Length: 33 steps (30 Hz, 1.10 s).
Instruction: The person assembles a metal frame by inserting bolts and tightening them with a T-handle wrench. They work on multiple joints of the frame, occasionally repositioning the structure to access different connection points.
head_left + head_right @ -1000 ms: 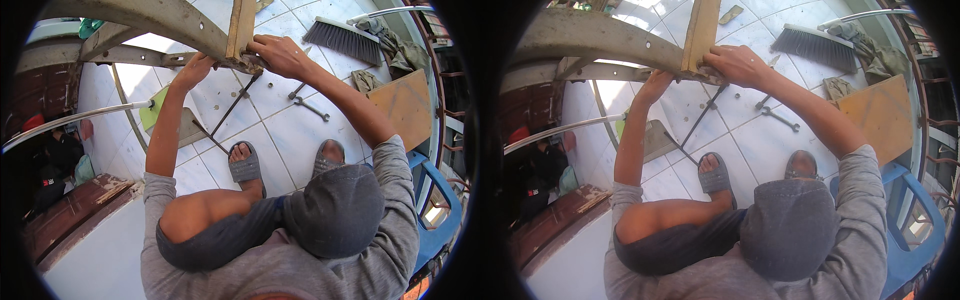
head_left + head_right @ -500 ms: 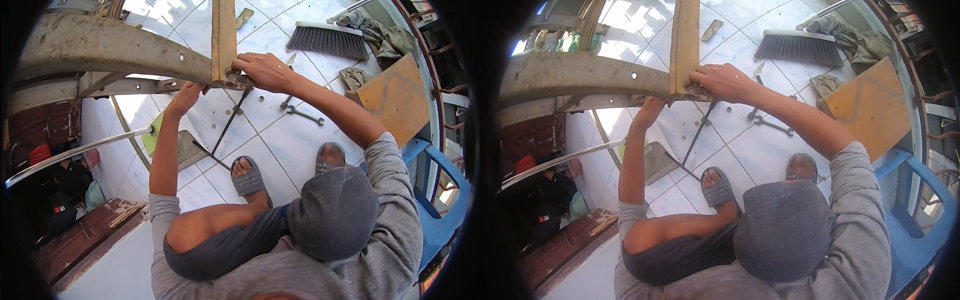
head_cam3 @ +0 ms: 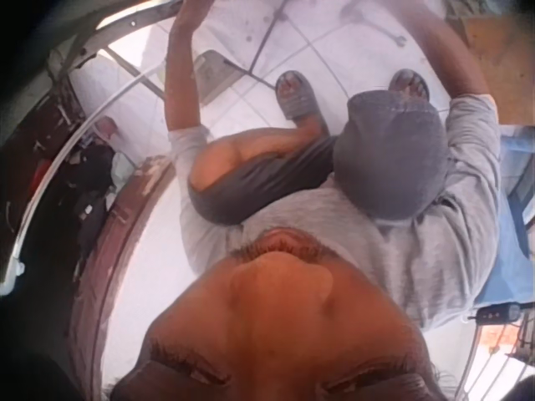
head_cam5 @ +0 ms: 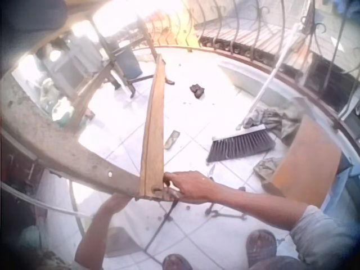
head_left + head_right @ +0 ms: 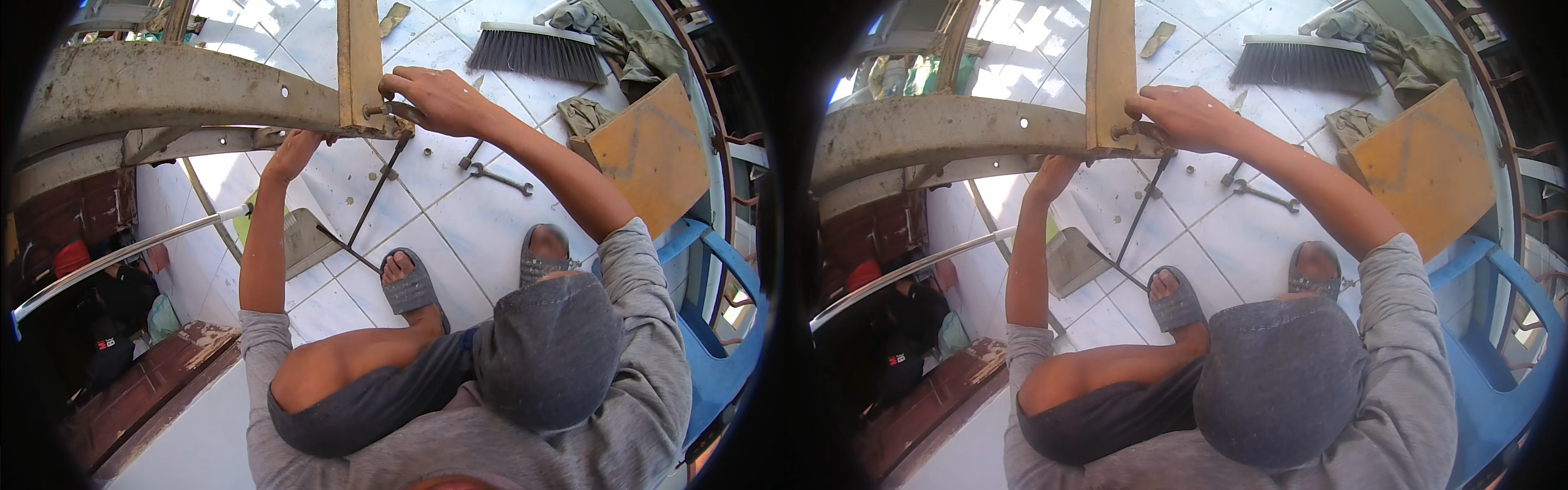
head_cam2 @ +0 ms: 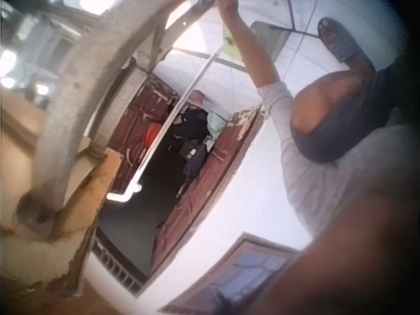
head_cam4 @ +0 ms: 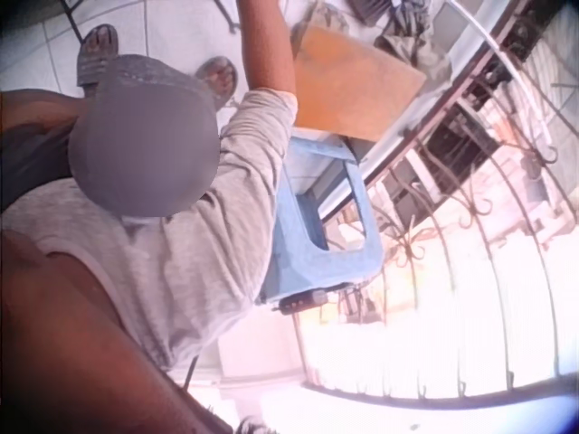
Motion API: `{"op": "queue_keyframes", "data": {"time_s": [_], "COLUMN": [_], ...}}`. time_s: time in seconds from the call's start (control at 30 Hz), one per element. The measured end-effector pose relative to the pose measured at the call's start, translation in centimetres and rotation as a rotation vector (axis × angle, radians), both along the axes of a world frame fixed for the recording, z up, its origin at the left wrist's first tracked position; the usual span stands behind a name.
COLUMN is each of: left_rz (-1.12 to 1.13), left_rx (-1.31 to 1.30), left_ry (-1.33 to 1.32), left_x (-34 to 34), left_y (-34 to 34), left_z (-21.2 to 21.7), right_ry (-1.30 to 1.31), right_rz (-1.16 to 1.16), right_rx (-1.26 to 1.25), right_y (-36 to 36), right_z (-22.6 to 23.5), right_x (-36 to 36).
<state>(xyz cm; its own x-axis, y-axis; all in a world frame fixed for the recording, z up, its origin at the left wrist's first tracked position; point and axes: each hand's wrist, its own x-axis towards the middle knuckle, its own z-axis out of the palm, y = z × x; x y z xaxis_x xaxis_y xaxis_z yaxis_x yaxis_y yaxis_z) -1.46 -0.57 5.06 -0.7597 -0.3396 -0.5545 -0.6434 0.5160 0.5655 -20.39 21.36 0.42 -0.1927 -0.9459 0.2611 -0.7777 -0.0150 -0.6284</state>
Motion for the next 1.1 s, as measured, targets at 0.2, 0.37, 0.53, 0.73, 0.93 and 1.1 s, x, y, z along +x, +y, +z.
{"op": "queue_keyframes", "data": {"time_s": [0.2, 0.37, 0.53, 0.73, 0.93, 1.1], "left_rz": [0.049, 0.063, 0.039, -0.38, 0.362, -0.084], "left_rx": [-0.021, 0.066, 0.034, -0.216, 0.58, 0.124], "left_ry": [0.187, 0.166, 0.152, 0.046, 0.33, 0.155], "left_x": [0.4, 0.1, 0.5, -0.8, -0.5, 0.4], "left_y": [-0.1, 0.9, 1.3, -0.6, 2.5, 0.2], "left_z": [-2.3, -1.3, -1.0, -1.2, -0.5, -3.2], "right_ry": [-1.167, -0.166, -0.069, 0.235, -0.053, -0.057], "right_rz": [-0.034, -0.066, -0.151, -0.508, -0.549, -0.597], "right_rx": [0.512, 0.07, 0.084, 0.521, 0.681, 0.479], "right_y": [-0.8, -0.3, 2.1, 9.4, 8.5, 11.9], "right_z": [2.3, 0.8, 0.6, -8.1, -9.0, -11.5], "right_x": [2.5, 2.2, 0.0, -0.2, 0.7, 2.5]}}
